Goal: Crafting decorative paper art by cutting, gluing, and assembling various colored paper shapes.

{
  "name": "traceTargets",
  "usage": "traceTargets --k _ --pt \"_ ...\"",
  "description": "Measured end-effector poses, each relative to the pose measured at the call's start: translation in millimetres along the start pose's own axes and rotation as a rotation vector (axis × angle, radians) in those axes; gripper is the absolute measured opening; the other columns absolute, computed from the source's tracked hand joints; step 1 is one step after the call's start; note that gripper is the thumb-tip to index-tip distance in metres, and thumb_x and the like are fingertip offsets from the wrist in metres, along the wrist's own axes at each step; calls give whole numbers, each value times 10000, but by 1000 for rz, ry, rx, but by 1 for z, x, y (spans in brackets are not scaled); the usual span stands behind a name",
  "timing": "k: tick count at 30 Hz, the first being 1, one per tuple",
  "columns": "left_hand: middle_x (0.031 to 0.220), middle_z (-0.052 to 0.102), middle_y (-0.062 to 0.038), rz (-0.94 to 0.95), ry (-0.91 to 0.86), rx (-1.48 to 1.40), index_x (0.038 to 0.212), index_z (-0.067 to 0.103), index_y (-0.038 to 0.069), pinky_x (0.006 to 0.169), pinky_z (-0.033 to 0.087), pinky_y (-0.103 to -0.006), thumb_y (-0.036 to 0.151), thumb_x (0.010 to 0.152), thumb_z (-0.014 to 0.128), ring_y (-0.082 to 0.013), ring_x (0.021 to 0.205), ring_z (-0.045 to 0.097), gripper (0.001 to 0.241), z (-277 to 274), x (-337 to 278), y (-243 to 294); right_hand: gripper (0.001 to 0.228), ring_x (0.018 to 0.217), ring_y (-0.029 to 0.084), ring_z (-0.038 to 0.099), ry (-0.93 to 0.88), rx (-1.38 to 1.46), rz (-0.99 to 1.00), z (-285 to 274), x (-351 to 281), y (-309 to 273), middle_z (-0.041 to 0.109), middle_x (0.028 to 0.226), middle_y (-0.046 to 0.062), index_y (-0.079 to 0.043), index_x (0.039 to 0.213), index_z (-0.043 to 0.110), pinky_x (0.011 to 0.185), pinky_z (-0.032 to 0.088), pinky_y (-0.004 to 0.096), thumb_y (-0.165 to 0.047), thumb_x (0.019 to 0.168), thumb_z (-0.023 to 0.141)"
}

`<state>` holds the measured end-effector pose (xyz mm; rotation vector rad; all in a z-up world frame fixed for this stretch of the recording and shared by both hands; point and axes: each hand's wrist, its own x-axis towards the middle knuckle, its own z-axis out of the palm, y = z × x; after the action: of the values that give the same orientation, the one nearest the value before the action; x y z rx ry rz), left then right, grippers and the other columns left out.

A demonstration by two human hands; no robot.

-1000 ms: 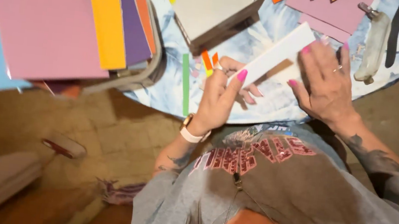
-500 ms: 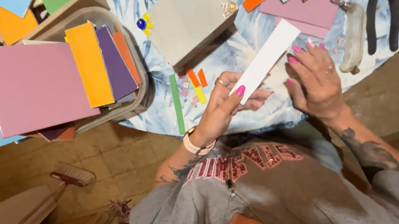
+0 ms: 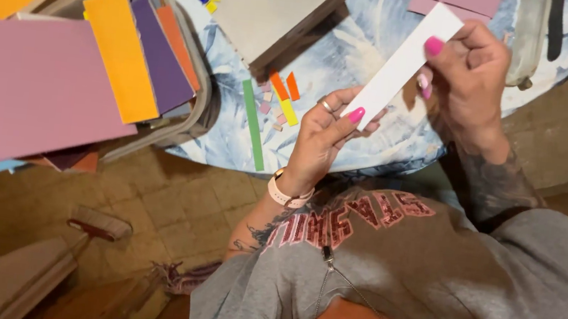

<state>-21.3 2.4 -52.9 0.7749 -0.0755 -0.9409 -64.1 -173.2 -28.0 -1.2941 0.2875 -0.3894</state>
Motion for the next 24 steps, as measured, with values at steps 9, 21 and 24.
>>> traceTargets --k 9,21,24 --pt "1223 469 -149 197 40 385 1227 392 9 710 534 -266 116 888 459 -187 783 602 362 18 -4 22 98 491 149 547 -92 104 107 -17 -2 -19 533 655 101 13 953 476 472 581 270 -74 916 497" --pt "949 592 -127 414 112 1298 1170 361 17 754 413 -333 -90 780 294 -268 858 560 410 20 28 19 145 500 102 494 -70 -1491 -408 -96 -21 -25 640 759 97 34 950 657 408 376 209 -20 1030 549" --pt "1176 443 -229 493 154 1345 1232 312 -14 988 375 -393 -137 782 288 -351 1117 462 467 15 34 7 452 735 488 492 146 -1747 -429 -85 -8 -34 428 1029 307 86 1183 410 562 408 497 -38 901 742"
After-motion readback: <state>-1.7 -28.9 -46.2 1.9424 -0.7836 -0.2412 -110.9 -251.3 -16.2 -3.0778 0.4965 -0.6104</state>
